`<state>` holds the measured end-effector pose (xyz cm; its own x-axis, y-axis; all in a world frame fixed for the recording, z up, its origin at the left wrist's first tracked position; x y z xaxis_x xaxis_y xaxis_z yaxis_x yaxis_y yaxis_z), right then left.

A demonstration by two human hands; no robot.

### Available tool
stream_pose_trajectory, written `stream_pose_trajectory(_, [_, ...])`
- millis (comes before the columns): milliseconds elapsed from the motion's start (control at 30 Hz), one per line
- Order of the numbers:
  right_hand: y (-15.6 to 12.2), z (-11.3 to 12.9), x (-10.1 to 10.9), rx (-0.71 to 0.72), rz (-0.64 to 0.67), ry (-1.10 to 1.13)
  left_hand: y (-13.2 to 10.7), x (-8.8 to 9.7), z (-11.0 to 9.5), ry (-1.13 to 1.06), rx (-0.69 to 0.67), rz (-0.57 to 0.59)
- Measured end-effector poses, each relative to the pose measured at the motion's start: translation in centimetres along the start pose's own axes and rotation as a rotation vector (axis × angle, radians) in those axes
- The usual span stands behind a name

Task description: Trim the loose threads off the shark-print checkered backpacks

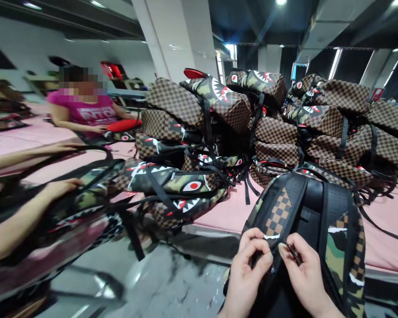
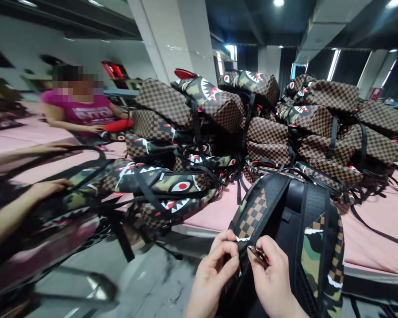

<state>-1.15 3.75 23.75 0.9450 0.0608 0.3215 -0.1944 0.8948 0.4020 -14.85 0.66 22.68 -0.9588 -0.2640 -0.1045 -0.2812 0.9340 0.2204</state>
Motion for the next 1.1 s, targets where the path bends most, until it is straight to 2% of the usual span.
stream_pose_trajectory(133, [0.0,-2.3,-0.3,-0.150,0.005,0.058,-0.3,0.7,2.3,-0.229,0.139,-0.073])
stream_pose_trajectory(233, [0.3,-4.0,0.0,-0.265,-0.014,0.156,-0.2,0.5,3.8,-0.412,0.231,-0.083])
stream_pose_trajectory(333, [0.8,-4.9,0.3,-0.313,-0.032,0.259,-0.3,-0.1,4.9,-0.617,0.358,-0.071])
stream_pose_trajectory(400, [1.2,-5.5,0.4,-0.335,-0.045,0.323,-0.4,-0.3,5.3,-0.659,0.408,-0.075])
stream_pose_trajectory(467, [1.4,-6.1,0.7,-0.354,-0.067,0.372,-0.5,-0.4,5.6,-0.566,0.433,-0.048])
stream_pose_trajectory(600, [1.8,-7.0,1.3,-0.372,-0.126,0.391,-1.0,-1.3,7.1,-0.224,0.480,0.164])
stream_pose_trajectory(667, [1.8,-7.1,1.5,-0.371,-0.126,0.368,-1.2,-1.6,7.9,-0.132,0.483,0.233])
stream_pose_trajectory(800, [0.9,-7.4,2.4,-0.369,-0.176,0.226,-1.1,-0.3,9.0,-0.059,0.475,0.121])
stream_pose_trajectory(900, [-0.8,-7.7,3.4,-0.381,-0.225,0.132,-1.1,0.0,9.5,-0.043,0.454,0.124])
stream_pose_trajectory(967, [-2.2,-7.9,3.3,-0.402,-0.180,0.131,-1.1,0.2,9.8,-0.042,0.442,0.127])
stream_pose_trajectory(1100, [-4.8,-8.1,2.6,-0.442,-0.088,0.219,-1.5,0.3,10.1,-0.079,0.463,0.063])
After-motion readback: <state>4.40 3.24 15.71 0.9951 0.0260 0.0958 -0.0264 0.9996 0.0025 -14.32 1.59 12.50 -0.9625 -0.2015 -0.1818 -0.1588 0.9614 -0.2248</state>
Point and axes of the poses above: each hand's wrist, its own y-axis towards the middle knuckle, its own x-axis out of the back of the hand, z = x × y, the point moved 9 cm from there along y, towards the middle knuckle, and after that the axes turned 5 degrees about -x, right-handed, at the moved point
